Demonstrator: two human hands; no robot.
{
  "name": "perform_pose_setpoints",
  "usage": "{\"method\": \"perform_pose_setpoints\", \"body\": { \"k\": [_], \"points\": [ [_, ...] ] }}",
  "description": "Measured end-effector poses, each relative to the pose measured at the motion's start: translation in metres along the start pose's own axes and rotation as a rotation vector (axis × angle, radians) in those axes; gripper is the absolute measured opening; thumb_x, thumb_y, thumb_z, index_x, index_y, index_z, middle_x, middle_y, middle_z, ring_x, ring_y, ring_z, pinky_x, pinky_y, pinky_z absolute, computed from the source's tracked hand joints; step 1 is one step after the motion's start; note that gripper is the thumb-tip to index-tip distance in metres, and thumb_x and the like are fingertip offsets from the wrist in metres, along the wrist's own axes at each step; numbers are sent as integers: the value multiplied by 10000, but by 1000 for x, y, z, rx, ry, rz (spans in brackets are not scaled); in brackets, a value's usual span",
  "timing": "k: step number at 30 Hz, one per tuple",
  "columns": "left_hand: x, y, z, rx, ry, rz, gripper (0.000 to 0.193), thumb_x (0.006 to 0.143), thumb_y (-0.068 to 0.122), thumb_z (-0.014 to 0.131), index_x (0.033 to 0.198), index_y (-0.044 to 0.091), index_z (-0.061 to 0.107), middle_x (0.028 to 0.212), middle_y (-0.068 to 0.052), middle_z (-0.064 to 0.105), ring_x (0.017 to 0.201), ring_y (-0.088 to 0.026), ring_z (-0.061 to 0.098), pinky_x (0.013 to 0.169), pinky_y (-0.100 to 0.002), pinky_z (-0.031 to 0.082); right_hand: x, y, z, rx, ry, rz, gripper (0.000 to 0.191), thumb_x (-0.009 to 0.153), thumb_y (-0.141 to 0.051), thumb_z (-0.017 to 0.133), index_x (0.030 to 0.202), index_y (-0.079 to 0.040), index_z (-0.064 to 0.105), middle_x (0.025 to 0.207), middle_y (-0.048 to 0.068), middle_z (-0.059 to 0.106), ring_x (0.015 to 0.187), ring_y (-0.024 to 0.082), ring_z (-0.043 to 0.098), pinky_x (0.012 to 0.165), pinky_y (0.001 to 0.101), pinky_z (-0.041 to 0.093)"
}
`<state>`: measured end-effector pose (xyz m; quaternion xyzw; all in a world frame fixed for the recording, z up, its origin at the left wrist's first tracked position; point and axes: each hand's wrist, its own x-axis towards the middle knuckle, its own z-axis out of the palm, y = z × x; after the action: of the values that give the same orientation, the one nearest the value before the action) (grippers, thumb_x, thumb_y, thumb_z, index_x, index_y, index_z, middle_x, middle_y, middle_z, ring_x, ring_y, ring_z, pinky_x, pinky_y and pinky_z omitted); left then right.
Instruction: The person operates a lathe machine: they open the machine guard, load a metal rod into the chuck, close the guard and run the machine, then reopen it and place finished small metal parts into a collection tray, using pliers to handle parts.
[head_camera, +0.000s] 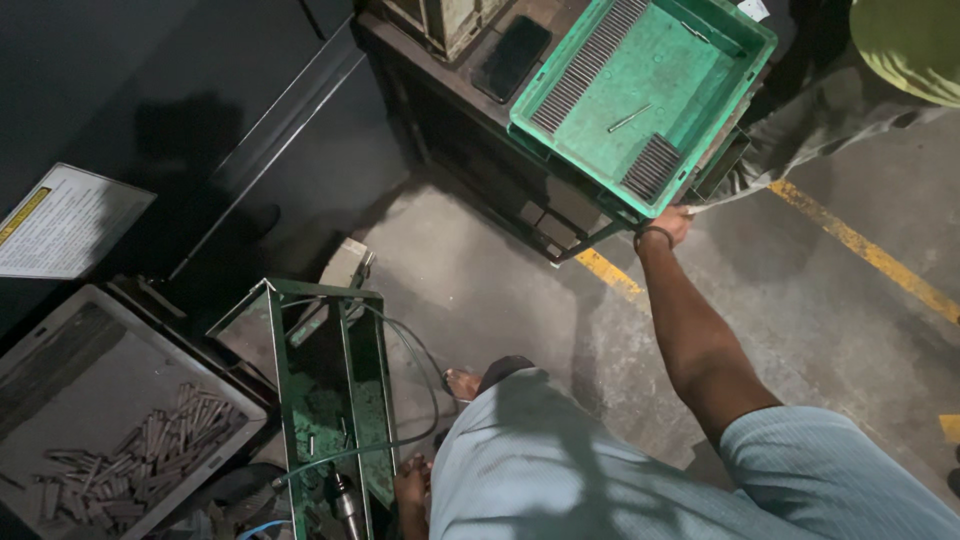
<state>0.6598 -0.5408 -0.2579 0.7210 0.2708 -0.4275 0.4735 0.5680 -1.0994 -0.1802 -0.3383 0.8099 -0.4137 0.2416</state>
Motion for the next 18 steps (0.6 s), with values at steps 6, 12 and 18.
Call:
{"method": "perform_pose_setpoints", "body": {
  "k": [6, 12, 18],
  "points": [
    [3, -2, 0, -5, 3, -26, 335, 936, 356, 702, 1105, 68, 676, 877, -101, 781, 641, -190, 677, 515, -338, 474, -3, -4, -1, -56, 55, 23, 538, 996, -443, 429, 934, 8, 717, 978, 280, 705, 937, 505, 635, 808, 562, 478],
    [3, -1, 0, 1, 1, -37, 341, 928, 366, 696, 1108, 77, 674, 860, -95, 764, 619, -199, 644, 510, -350, 455, -8, -9, -4, -20, 53, -1, 548, 1020, -424, 421, 917, 19, 726, 943, 269, 727, 899, 491, 645, 804, 557, 478],
    [8, -5, -3, 97, -20, 6, 413, 936, 459, 674, 920, 47, 690, 702, -73, 713, 532, -166, 538, 468, -335, 388, 3, 5, 4, 219, -29, -14, 528, 1041, -396, 426, 882, 12, 722, 842, 190, 739, 777, 358, 644, 715, 494, 512]
  ]
}}
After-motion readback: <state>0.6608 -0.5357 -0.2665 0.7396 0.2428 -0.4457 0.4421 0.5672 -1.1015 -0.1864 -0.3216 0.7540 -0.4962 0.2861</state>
